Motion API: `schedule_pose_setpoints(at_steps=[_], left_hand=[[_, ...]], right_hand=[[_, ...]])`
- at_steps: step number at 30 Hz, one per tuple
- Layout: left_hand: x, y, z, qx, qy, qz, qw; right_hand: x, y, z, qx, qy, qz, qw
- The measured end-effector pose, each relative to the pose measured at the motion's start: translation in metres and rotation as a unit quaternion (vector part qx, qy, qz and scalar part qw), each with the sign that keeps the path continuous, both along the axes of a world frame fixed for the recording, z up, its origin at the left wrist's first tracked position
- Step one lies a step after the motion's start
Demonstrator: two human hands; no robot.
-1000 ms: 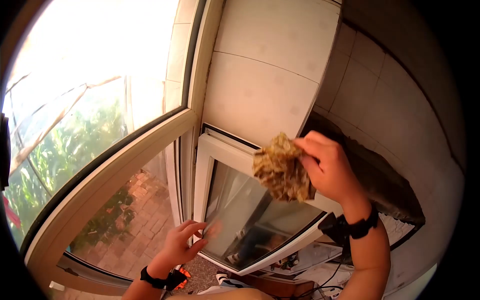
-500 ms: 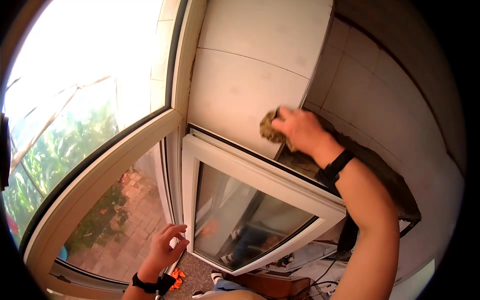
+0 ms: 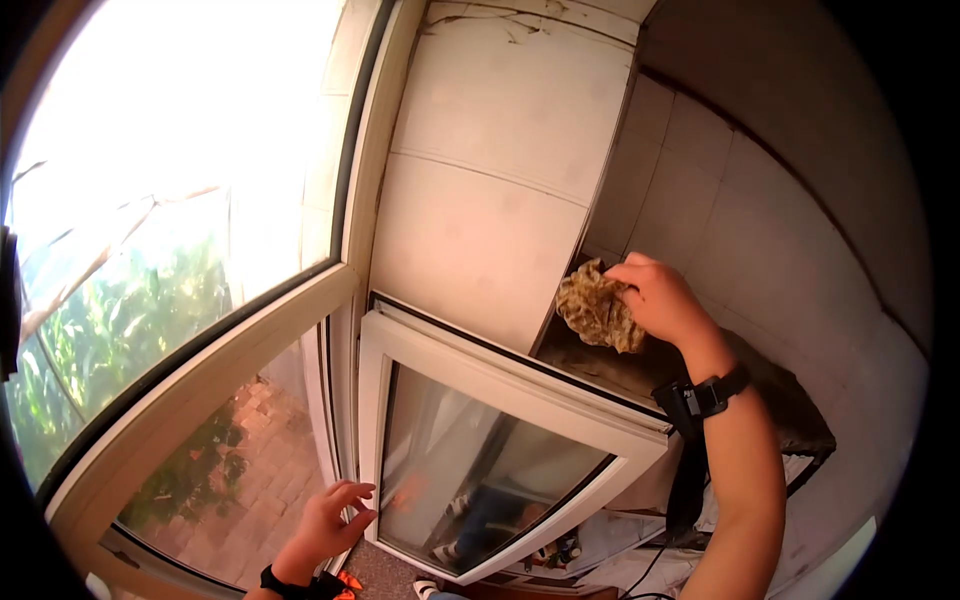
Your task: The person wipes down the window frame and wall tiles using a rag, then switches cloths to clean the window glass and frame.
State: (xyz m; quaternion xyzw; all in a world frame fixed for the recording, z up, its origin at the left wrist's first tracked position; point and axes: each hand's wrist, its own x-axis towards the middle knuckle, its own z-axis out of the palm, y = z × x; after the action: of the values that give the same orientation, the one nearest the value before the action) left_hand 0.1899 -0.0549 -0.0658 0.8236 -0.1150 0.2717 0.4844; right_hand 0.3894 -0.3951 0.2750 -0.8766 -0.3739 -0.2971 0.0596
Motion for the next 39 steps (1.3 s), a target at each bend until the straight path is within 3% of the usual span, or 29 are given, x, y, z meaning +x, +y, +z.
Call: schedule_pose_setpoints(at_steps=[4, 6, 8, 10, 11, 12, 14, 16, 18, 20, 22, 26, 30, 34, 39], left_hand=[[0.006, -0.005, 0.007, -0.006, -0.027, -0.01, 1.0], [0.007, -0.007, 0.01, -0.004, 0.052, -0.004, 0.999], [0.011, -0.01, 0.008, -0.01, -0.019, -0.004, 1.0], [0.003, -0.012, 0.014, -0.06, 0.095, -0.011, 0.994], [0.004, -0.015, 0.013, -0.054, 0.036, 0.017, 0.998], [0.01, -0.013, 0.006, -0.055, 0.028, 0.02, 0.998], [0.018, -0.007, -0.013, -0.092, 0.032, 0.02, 0.995], [0.025, -0.003, -0.021, -0.096, 0.006, 0.023, 0.995], [0.027, -0.003, -0.024, -0.1, -0.004, 0.032, 0.994], [0.033, -0.004, -0.023, -0.107, 0.016, 0.029, 0.994], [0.041, -0.004, -0.02, -0.111, 0.037, 0.025, 0.993], [0.052, -0.013, -0.009, -0.096, 0.063, 0.007, 0.993], [0.071, -0.022, -0.016, -0.074, 0.041, -0.017, 0.996], [0.068, -0.029, -0.002, -0.051, 0.031, -0.036, 0.998], [0.058, -0.024, -0.03, -0.068, -0.008, -0.026, 0.997]], right_hand=[[0.004, 0.017, 0.062, 0.118, -0.031, 0.008, 0.993], [0.018, 0.036, 0.104, 0.191, -0.07, 0.022, 0.979], [0.034, 0.063, 0.149, 0.277, -0.08, 0.045, 0.956], [0.051, 0.085, 0.193, 0.283, -0.143, 0.007, 0.948], [0.082, 0.084, 0.215, 0.244, -0.244, -0.004, 0.939], [0.083, 0.092, 0.218, 0.244, -0.25, 0.001, 0.937], [0.081, 0.116, 0.21, 0.168, -0.451, -0.151, 0.864], [0.091, 0.119, 0.202, 0.125, -0.461, -0.149, 0.866], [0.102, 0.115, 0.194, 0.051, -0.541, -0.058, 0.837], [0.107, 0.111, 0.191, 0.048, -0.506, -0.063, 0.859], [0.095, 0.114, 0.174, 0.008, -0.561, 0.034, 0.827], [0.103, 0.119, 0.173, -0.06, -0.592, -0.045, 0.803], [0.094, 0.129, 0.15, -0.08, -0.553, -0.029, 0.829], [0.082, 0.124, 0.051, -0.167, -0.403, 0.085, 0.896], [0.069, 0.065, -0.039, -0.365, -0.273, 0.157, 0.876]])
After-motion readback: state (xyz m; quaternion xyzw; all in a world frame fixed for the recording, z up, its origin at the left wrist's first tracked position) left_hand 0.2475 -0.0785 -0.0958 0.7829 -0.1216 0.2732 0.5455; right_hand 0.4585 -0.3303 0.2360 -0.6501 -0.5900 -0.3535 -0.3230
